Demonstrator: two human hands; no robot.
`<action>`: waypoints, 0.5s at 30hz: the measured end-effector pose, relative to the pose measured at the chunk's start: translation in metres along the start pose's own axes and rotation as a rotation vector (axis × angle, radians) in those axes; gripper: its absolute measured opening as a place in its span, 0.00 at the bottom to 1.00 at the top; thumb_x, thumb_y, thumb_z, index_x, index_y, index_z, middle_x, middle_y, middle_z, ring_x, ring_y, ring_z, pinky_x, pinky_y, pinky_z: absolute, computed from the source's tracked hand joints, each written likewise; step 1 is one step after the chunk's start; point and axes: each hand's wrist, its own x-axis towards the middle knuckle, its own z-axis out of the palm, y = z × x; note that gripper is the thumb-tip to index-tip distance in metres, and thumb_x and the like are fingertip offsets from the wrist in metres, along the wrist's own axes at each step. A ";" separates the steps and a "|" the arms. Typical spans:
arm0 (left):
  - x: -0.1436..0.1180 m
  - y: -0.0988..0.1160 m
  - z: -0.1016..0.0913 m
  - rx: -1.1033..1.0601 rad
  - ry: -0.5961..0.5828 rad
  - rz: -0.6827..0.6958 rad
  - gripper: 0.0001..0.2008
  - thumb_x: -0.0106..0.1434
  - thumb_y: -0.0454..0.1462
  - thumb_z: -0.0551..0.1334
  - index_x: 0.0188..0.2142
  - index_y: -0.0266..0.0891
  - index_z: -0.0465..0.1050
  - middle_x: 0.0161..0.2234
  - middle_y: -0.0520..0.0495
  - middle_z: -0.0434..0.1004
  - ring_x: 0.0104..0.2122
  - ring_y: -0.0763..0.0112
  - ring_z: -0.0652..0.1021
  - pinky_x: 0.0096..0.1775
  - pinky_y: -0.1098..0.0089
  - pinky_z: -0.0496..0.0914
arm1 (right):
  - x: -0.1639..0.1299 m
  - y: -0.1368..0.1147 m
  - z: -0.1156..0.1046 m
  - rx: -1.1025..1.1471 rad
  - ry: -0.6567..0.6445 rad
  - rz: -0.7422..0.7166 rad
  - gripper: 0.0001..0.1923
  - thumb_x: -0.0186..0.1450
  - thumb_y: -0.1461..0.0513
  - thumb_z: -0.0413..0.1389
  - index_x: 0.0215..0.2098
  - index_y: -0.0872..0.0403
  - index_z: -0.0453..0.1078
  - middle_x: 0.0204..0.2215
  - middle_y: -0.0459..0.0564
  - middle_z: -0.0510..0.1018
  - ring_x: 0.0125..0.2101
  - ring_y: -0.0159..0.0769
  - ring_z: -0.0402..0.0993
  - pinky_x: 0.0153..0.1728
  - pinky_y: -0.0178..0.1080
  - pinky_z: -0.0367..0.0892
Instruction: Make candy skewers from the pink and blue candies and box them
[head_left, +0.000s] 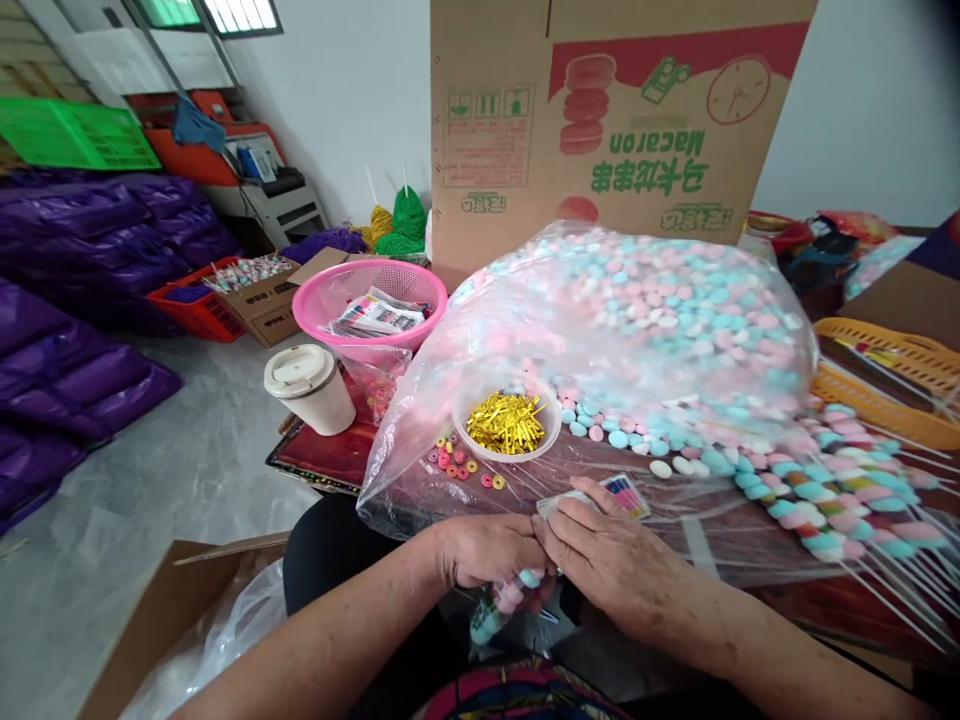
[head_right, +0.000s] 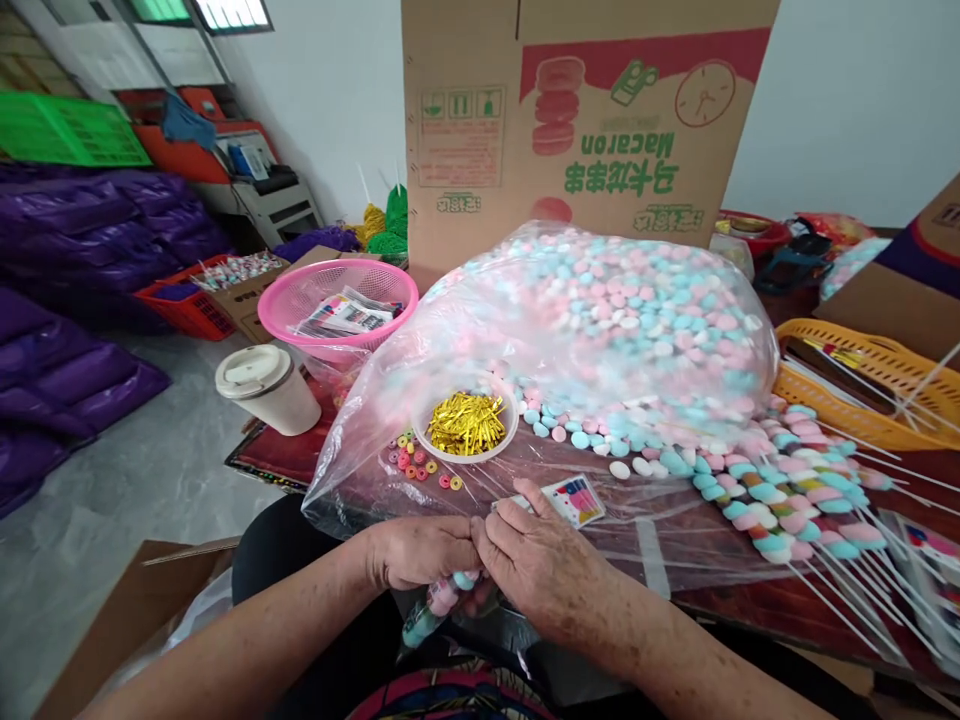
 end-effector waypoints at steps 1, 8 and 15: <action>-0.002 0.002 -0.004 -0.034 -0.098 -0.013 0.09 0.49 0.39 0.59 0.19 0.35 0.69 0.16 0.50 0.69 0.15 0.73 0.68 0.18 0.74 0.62 | 0.002 -0.001 -0.001 0.004 -0.017 -0.010 0.14 0.65 0.68 0.44 0.44 0.59 0.69 0.35 0.52 0.76 0.38 0.41 0.67 0.52 0.54 0.54; -0.025 0.021 -0.013 0.484 -0.138 0.010 0.07 0.56 0.38 0.55 0.23 0.38 0.64 0.16 0.53 0.64 0.17 0.72 0.69 0.22 0.73 0.65 | 0.020 -0.001 0.004 -0.002 -0.025 -0.074 0.09 0.60 0.70 0.48 0.29 0.58 0.69 0.24 0.52 0.73 0.27 0.39 0.68 0.37 0.48 0.64; -0.055 0.001 -0.001 1.278 0.592 0.560 0.10 0.63 0.33 0.52 0.35 0.37 0.73 0.31 0.39 0.76 0.29 0.63 0.74 0.34 0.64 0.67 | 0.045 -0.006 -0.003 1.359 -0.531 0.842 0.14 0.65 0.58 0.40 0.25 0.52 0.59 0.11 0.38 0.56 0.12 0.28 0.54 0.16 0.33 0.59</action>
